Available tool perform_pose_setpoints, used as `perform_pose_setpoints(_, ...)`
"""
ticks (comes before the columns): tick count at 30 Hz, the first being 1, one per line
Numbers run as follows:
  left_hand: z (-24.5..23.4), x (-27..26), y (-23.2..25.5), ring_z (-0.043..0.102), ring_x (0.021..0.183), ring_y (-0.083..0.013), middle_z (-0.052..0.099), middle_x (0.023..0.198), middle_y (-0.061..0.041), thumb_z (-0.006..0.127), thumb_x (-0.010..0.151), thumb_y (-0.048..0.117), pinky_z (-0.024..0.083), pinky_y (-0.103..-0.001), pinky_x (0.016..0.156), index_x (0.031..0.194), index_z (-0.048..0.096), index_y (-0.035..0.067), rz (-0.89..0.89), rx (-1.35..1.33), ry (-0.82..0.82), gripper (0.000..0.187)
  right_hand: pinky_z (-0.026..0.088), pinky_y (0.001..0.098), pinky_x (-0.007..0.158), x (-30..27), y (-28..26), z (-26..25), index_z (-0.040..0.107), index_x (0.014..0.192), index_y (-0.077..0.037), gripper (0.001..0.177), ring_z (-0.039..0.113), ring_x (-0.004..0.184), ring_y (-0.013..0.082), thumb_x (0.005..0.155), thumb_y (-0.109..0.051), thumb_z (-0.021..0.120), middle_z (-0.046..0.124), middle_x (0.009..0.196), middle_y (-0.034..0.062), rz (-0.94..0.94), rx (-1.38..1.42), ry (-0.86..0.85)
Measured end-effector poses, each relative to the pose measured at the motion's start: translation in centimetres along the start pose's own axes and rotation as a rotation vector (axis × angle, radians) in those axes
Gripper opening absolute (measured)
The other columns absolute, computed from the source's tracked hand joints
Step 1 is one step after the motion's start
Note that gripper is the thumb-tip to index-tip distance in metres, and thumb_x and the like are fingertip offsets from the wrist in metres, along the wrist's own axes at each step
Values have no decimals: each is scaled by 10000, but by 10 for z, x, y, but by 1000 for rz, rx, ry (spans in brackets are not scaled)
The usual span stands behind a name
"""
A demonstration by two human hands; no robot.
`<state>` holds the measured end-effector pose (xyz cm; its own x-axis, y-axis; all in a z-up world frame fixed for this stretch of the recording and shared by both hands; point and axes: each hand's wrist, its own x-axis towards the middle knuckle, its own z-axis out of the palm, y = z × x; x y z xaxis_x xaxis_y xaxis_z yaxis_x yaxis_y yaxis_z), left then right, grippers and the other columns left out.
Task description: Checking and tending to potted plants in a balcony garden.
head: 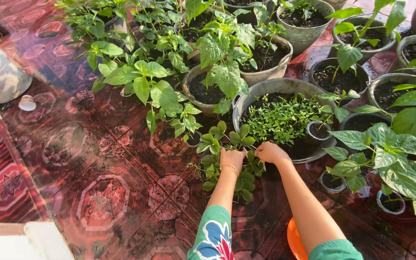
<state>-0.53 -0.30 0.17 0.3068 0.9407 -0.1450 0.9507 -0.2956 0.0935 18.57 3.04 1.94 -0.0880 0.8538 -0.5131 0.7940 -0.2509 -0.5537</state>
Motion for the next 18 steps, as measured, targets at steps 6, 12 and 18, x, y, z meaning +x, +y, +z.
perform_pose_setpoints(6,-24,-21,-21,695,966,-324,739,982,-74,708,888,289,498,-498,912,1031,696,222,16,-301,121,158,390,332,464,-16,-9,-12,749,1252,-273,350,476,491,163,953,-199,582,689,697,45,6,-79,-167)
perform_pose_setpoints(12,-49,-38,-45,679,956,-369,724,976,-104,684,918,293,539,-499,795,1035,646,211,-3,-565,79,148,404,334,477,-27,9,14,586,1429,-414,687,507,513,171,887,-7,475,696,767,67,102,-125,-235)
perform_pose_setpoints(18,-32,-37,-47,706,940,-344,742,943,-91,700,822,213,536,-482,803,982,641,202,-51,-433,13,171,541,321,520,-41,5,24,577,1418,-329,656,666,576,182,872,24,496,735,802,68,-13,-128,-120)
